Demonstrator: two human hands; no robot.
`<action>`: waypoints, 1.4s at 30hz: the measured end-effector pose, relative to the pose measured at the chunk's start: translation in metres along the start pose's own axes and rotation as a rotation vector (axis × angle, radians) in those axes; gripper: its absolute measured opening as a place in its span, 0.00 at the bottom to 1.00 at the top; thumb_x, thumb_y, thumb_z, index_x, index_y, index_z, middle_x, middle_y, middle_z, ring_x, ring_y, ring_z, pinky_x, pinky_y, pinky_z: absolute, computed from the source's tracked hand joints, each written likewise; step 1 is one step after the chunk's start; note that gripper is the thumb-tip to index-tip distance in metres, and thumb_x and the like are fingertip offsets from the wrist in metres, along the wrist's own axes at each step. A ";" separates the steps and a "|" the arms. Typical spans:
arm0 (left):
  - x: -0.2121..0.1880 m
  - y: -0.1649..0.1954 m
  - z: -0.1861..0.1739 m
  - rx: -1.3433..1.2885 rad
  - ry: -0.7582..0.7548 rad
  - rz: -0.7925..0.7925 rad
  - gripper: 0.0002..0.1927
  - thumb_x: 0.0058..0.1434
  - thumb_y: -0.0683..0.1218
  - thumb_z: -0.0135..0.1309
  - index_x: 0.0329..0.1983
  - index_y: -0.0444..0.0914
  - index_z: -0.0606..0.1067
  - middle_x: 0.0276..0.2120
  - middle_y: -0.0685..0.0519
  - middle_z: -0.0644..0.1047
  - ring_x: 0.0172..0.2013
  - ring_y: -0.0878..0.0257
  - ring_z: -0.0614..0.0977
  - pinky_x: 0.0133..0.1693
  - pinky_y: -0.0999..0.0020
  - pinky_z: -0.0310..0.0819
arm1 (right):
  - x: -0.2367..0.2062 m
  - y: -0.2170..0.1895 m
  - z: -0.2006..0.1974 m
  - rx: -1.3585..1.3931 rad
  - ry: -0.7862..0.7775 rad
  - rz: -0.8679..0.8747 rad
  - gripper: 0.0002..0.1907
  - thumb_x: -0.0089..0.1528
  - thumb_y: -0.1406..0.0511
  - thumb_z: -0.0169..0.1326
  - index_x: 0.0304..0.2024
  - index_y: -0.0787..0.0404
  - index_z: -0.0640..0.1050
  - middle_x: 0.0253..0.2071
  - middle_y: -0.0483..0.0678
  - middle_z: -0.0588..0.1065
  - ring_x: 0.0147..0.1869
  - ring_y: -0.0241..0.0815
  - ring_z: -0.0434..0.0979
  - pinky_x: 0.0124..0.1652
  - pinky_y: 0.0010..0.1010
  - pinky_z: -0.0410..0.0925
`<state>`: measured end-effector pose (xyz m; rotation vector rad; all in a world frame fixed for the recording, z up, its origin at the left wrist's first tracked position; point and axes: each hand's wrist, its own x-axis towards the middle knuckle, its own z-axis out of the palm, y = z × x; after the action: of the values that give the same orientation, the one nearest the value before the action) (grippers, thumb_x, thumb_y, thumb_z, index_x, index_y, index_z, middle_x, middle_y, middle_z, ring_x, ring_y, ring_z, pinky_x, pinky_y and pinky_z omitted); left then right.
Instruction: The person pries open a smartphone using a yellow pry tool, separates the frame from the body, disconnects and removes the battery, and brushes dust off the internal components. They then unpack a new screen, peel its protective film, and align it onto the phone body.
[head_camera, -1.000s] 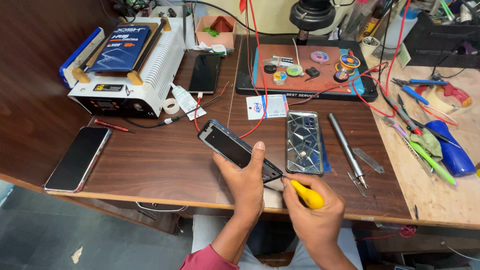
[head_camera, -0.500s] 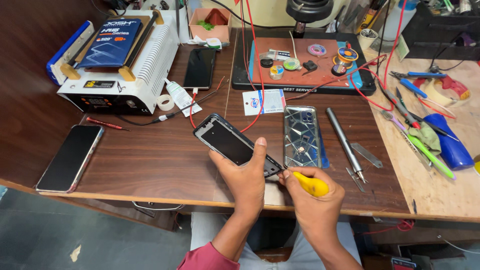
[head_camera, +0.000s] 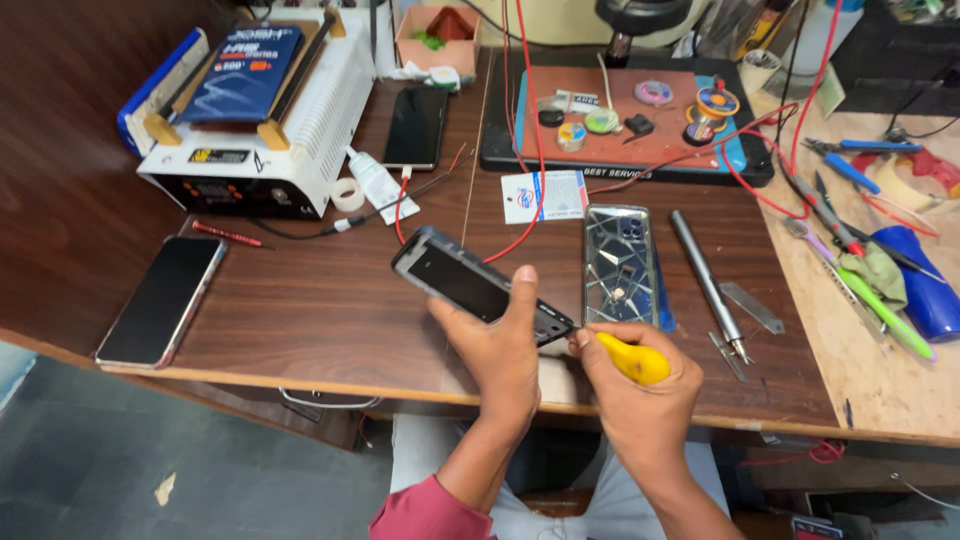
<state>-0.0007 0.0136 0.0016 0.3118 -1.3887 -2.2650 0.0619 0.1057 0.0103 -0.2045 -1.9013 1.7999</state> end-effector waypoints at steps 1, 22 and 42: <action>0.002 0.000 0.000 -0.089 0.015 -0.034 0.31 0.55 0.43 0.66 0.57 0.38 0.62 0.43 0.53 0.71 0.41 0.67 0.74 0.43 0.70 0.73 | -0.001 -0.001 0.001 -0.013 0.005 0.005 0.05 0.60 0.74 0.62 0.38 0.69 0.83 0.33 0.47 0.83 0.37 0.31 0.82 0.38 0.19 0.73; 0.020 0.001 -0.022 -0.480 0.095 -0.378 0.27 0.57 0.55 0.61 0.56 0.43 0.68 0.40 0.57 0.69 0.41 0.66 0.73 0.41 0.64 0.72 | -0.020 0.004 0.043 -0.040 0.080 -0.156 0.06 0.57 0.74 0.64 0.38 0.66 0.83 0.33 0.45 0.82 0.36 0.27 0.78 0.36 0.20 0.72; 0.025 0.001 -0.022 -0.535 0.144 -0.379 0.24 0.56 0.56 0.61 0.52 0.44 0.69 0.39 0.58 0.69 0.41 0.66 0.73 0.42 0.63 0.71 | -0.009 0.009 0.042 -0.223 0.030 -0.424 0.08 0.54 0.75 0.64 0.37 0.66 0.83 0.33 0.48 0.83 0.35 0.33 0.83 0.37 0.23 0.73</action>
<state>-0.0124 -0.0163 -0.0070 0.5767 -0.6487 -2.7464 0.0480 0.0653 -0.0001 0.0919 -1.9460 1.3014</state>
